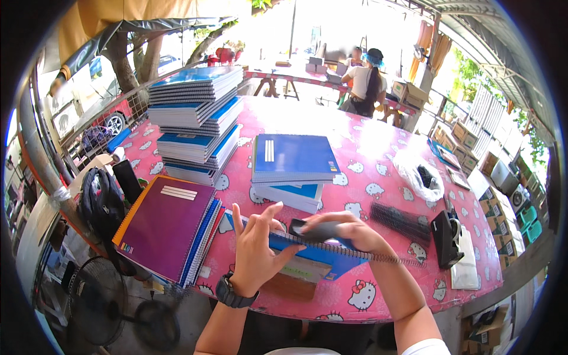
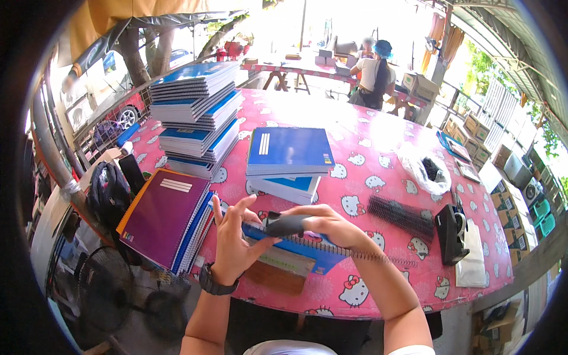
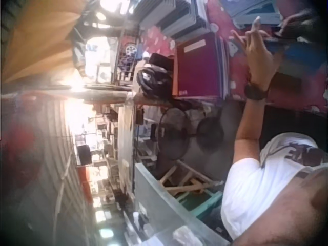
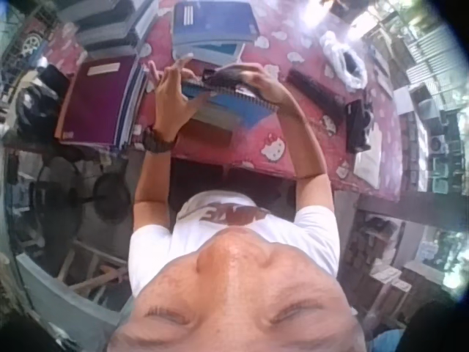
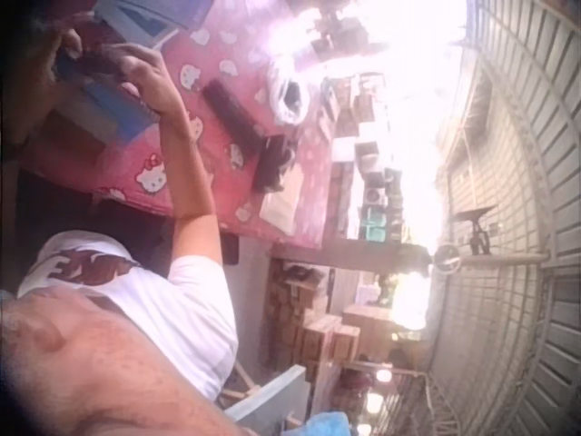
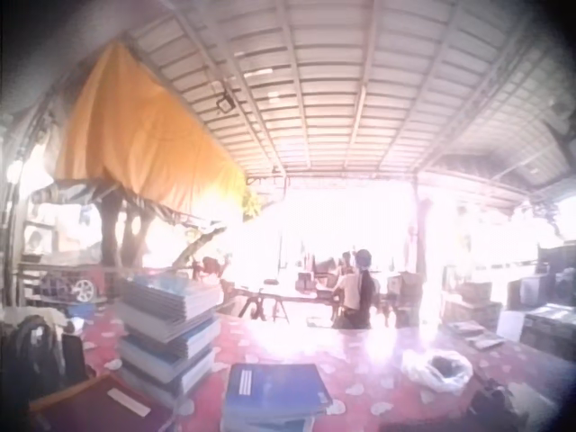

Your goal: The person assembles multiple notebooks by inserting a spiral binding through pre-punched holes in the covers and pages, then using a black handheld tool to crimp the ends of the spirals.

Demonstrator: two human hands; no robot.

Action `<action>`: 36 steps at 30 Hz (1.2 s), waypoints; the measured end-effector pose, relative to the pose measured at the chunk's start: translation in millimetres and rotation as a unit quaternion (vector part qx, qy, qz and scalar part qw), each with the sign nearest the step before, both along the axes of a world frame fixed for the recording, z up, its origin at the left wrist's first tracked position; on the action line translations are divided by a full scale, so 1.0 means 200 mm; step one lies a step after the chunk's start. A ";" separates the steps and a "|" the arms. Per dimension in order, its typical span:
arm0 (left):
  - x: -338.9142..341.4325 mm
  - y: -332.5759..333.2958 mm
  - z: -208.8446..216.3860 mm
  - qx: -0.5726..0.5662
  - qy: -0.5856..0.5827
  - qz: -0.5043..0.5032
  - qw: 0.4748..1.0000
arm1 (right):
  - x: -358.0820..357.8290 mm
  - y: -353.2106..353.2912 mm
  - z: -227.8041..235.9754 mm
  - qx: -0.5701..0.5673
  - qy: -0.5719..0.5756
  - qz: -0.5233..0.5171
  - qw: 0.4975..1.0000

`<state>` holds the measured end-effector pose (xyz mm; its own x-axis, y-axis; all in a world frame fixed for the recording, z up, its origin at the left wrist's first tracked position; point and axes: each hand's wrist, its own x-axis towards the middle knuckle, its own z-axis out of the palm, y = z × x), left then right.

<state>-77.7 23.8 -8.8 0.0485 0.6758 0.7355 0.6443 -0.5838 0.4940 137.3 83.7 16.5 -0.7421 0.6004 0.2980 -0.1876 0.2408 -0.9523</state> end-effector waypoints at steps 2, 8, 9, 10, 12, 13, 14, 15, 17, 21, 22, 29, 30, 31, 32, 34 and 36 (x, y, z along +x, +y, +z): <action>0.02 0.01 -0.02 -0.013 0.001 -0.014 1.000 | 0.03 0.09 -0.02 0.150 -0.304 -0.134 0.931; -0.16 0.10 -0.23 -0.125 -0.498 -0.191 0.837 | -0.03 -0.01 0.02 0.050 -0.069 -0.031 0.996; -0.15 0.11 -0.26 -0.124 -0.498 -0.191 0.837 | -0.03 0.02 0.02 0.043 -0.133 -0.077 0.987; -0.14 0.11 -0.27 -0.140 -0.524 -0.203 0.815 | -0.01 0.03 0.04 0.037 -0.195 -0.123 0.972; -0.11 0.11 -0.28 -0.152 -0.551 -0.214 0.792 | 0.01 0.00 0.04 -0.012 -0.157 -0.138 0.978; -0.09 0.10 -0.26 -0.157 -0.555 -0.218 0.787 | 0.02 -0.02 0.02 -0.030 -0.068 -0.051 0.996; -0.07 0.08 -0.25 -0.162 -0.559 -0.222 0.782 | 0.02 -0.02 0.01 -0.049 0.021 0.037 0.998; -0.06 0.08 -0.22 -0.148 -0.562 -0.242 0.777 | 0.01 0.03 -0.03 0.043 -0.106 -0.046 0.992; -0.05 0.07 -0.26 -0.153 -0.558 -0.238 0.780 | 0.06 0.07 -0.04 -0.038 -0.126 -0.058 0.990; -0.04 0.08 -0.21 -0.141 -0.567 -0.249 0.773 | 0.01 0.07 0.05 0.021 -0.111 0.010 0.994; -0.03 0.09 -0.22 -0.145 -0.567 -0.250 0.772 | 0.00 0.10 0.02 0.028 -0.192 -0.068 0.979; 0.00 0.08 -0.22 -0.126 -0.561 -0.248 0.779 | -0.02 0.13 -0.01 0.070 -0.172 -0.046 0.981; 0.00 0.08 -0.21 -0.110 -0.563 -0.244 0.782 | -0.02 0.16 0.01 0.087 -0.218 -0.071 0.969; 0.01 0.09 -0.21 -0.107 -0.562 -0.245 0.783 | 0.01 0.18 -0.02 0.004 -0.128 -0.055 0.990; 0.01 0.10 -0.21 -0.091 -0.576 -0.252 0.772 | 0.02 0.18 -0.02 0.008 -0.128 -0.054 0.990; 0.02 0.09 -0.24 -0.085 -0.595 -0.252 0.759 | -0.02 0.10 0.00 0.023 -0.074 0.028 0.997; 0.02 0.09 -0.23 -0.075 -0.586 -0.227 0.774 | -0.05 0.09 0.03 0.088 -0.177 -0.044 0.979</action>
